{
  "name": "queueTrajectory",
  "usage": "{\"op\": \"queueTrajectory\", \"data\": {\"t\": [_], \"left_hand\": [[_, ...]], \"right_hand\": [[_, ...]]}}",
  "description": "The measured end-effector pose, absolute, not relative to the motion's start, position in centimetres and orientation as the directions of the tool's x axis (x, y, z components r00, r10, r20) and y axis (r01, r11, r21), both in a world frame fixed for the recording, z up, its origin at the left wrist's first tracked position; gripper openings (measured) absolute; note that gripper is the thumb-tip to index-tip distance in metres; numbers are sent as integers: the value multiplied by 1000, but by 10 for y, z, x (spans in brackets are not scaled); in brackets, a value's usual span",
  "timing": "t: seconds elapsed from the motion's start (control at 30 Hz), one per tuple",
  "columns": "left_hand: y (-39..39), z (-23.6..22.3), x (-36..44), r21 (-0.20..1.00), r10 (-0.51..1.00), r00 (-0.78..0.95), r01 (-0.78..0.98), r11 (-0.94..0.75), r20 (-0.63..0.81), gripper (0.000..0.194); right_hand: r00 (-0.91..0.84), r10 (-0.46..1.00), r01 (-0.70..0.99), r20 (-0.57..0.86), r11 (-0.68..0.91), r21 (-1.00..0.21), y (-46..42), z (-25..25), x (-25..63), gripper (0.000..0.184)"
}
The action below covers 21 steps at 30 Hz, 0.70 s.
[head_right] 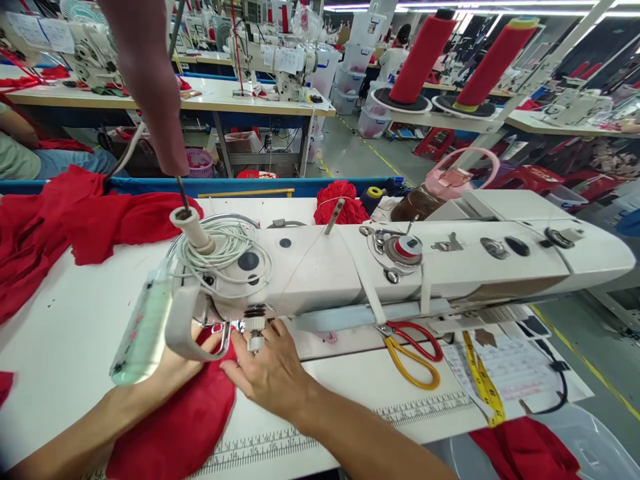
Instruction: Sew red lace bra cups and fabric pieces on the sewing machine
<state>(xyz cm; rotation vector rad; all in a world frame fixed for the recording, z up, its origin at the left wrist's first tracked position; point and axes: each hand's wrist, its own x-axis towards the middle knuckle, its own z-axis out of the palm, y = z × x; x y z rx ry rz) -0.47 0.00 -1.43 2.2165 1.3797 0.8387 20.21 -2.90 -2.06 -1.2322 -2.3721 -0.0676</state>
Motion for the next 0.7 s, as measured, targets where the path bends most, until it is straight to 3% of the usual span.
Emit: {"op": "queueTrajectory", "data": {"t": [0.2, 0.3, 0.43, 0.7], "left_hand": [[-29, -11, 1, 142, 707, 613, 711, -688, 353, 41], [-35, -18, -1, 18, 621, 654, 683, -731, 431, 37], [-35, -25, -5, -24, 586, 668, 669, -743, 460, 32], [-35, -27, -8, 67, 636, 625, 687, -723, 453, 34]], "right_hand": [[-505, 773, 793, 383, 591, -148, -32, -22, 200, 28], [-472, 769, 803, 430, 577, -150, -33, -23, 199, 37], [-447, 761, 802, 470, 574, -167, -34, -23, 201, 37], [-403, 758, 808, 514, 558, -189, -33, -22, 204, 37]]}}
